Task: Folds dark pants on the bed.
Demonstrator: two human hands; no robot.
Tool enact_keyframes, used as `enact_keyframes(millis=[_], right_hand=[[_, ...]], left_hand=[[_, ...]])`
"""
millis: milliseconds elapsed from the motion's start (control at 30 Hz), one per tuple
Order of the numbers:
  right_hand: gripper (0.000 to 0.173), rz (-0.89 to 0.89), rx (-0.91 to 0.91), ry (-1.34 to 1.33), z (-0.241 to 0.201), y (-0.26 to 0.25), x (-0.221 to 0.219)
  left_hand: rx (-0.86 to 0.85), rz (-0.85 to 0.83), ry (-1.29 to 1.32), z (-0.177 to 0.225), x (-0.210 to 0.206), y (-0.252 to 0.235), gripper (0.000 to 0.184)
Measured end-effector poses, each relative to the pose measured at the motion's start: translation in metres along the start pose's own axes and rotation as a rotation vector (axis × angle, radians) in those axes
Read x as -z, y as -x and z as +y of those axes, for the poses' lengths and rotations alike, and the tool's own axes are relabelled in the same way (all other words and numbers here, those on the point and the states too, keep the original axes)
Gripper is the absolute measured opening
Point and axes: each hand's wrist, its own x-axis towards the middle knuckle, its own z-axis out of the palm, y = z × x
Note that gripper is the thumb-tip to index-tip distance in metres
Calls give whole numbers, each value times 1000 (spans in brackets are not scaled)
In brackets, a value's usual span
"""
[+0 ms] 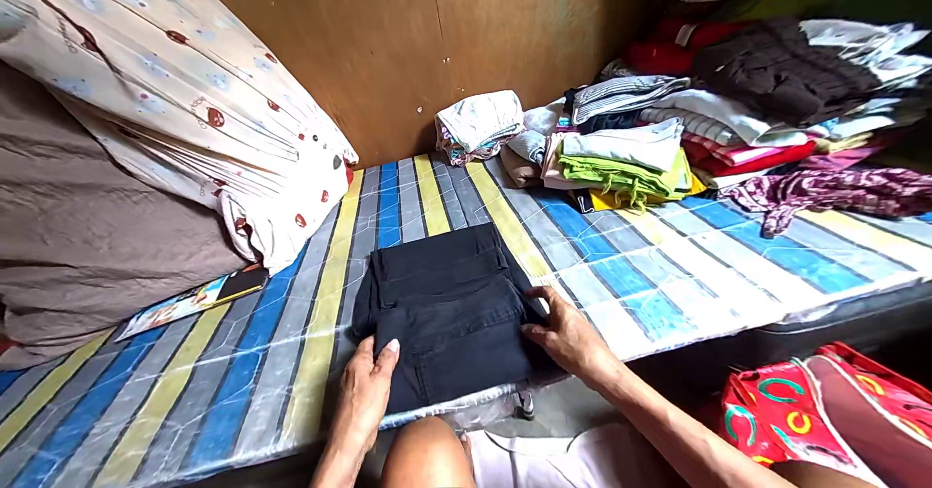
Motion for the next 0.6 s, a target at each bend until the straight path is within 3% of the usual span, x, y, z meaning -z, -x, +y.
enact_keyframes(millis=[100,233,400,500,600], right_hand=[[57,-34,-2,32,-3,1,3],[45,-59,37,184,-7,12,9],[29,207,423,121,15,8,-6],[31,36,177,207,-3,6,-1],[37,-42,80,302,-15,6,2]], left_hand=[[28,-6,-51,-2,2,0,33],[7,-23,-154,-8,3,-5,30],[-151,129,-53,-17,-6,-3,40],[-34,-2,-217,-5,0,-9,39],[107,-124,-339,13,6,-13,49]])
